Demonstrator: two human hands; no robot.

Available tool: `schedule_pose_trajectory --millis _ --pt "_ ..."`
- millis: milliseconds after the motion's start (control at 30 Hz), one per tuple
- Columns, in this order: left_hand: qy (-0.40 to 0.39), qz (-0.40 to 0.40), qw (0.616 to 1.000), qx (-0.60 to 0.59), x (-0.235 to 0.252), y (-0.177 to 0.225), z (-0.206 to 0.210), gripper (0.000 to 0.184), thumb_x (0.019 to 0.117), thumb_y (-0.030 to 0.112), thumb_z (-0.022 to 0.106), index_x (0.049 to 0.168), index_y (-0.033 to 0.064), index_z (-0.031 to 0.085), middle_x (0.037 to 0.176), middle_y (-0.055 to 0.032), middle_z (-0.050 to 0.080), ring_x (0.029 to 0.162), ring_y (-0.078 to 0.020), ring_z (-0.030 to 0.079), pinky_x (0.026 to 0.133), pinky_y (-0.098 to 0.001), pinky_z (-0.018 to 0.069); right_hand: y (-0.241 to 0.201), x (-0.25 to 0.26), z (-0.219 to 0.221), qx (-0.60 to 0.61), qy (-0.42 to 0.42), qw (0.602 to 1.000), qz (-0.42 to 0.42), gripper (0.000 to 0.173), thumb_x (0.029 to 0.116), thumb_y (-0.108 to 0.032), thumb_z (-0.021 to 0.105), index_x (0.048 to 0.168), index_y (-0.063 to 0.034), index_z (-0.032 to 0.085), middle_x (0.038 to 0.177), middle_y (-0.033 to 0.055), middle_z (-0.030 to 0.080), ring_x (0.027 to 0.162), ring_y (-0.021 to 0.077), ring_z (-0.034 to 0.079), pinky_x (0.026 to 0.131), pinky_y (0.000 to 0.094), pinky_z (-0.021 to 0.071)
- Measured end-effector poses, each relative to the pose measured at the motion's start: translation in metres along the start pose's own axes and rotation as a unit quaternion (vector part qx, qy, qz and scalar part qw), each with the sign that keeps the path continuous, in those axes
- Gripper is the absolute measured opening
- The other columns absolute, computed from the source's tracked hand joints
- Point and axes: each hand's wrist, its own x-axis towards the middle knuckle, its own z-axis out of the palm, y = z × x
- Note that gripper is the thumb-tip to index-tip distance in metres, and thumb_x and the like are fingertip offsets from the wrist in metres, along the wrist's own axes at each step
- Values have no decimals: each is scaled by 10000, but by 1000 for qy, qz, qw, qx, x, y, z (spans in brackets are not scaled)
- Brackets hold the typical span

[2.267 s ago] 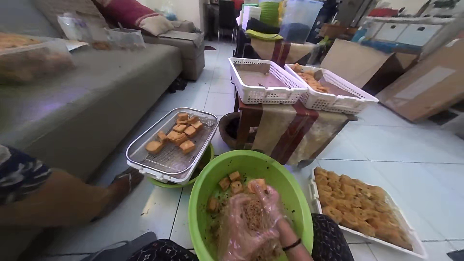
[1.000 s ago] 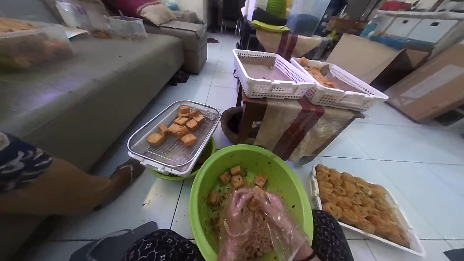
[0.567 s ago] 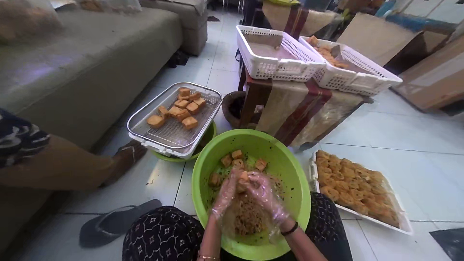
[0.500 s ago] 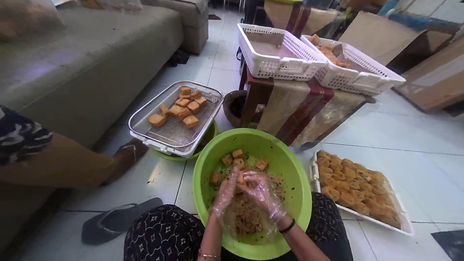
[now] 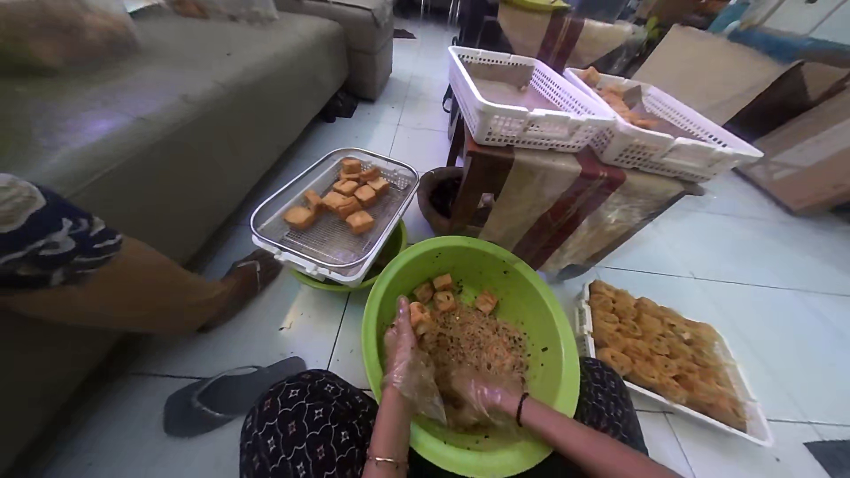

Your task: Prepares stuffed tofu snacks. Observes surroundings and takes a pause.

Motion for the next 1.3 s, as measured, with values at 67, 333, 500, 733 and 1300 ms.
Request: schedule_pose_trajectory --millis 67,333,500,733,1300 --pt "-35 -6 997 -73 1 -2 -4 519 1084 443 420 1201 -26 610 964 -134 651 812 -199 642 733 -364 569 -1 -29 -16 -4 -34 997 67 482 895 -185 784 1286 50 628 1285 318 614 1211 498 585 1018 675 449" --pt "-63 -24 998 12 -2 -6 4 611 1062 532 405 1214 -23 610 956 -139 659 817 -203 646 730 -361 563 32 -84 -62 126 61 983 117 449 1113 -302 427 1370 20 607 1309 284 632 1252 414 596 1110 577 411" --pt "-70 -18 995 64 2 -15 4 603 1061 541 389 1139 -9 624 873 -110 636 766 -184 625 691 -360 554 35 -58 -30 26 58 989 137 464 950 -306 712 1301 -9 655 1290 278 634 1241 455 587 1069 643 442" --pt "-64 -11 998 10 4 -13 4 617 1075 531 354 1204 -18 604 949 -132 641 826 -204 630 745 -379 555 4 -65 -48 41 77 993 78 465 978 -245 693 1379 -22 619 1323 278 627 1276 439 576 1120 593 413" --pt "-145 57 980 121 3 -19 5 450 1062 394 506 1161 -6 685 993 -106 713 899 -164 679 842 -369 567 -56 -50 -87 43 361 928 -78 220 952 -79 618 1078 -6 783 1104 168 745 1120 318 663 1066 461 451"
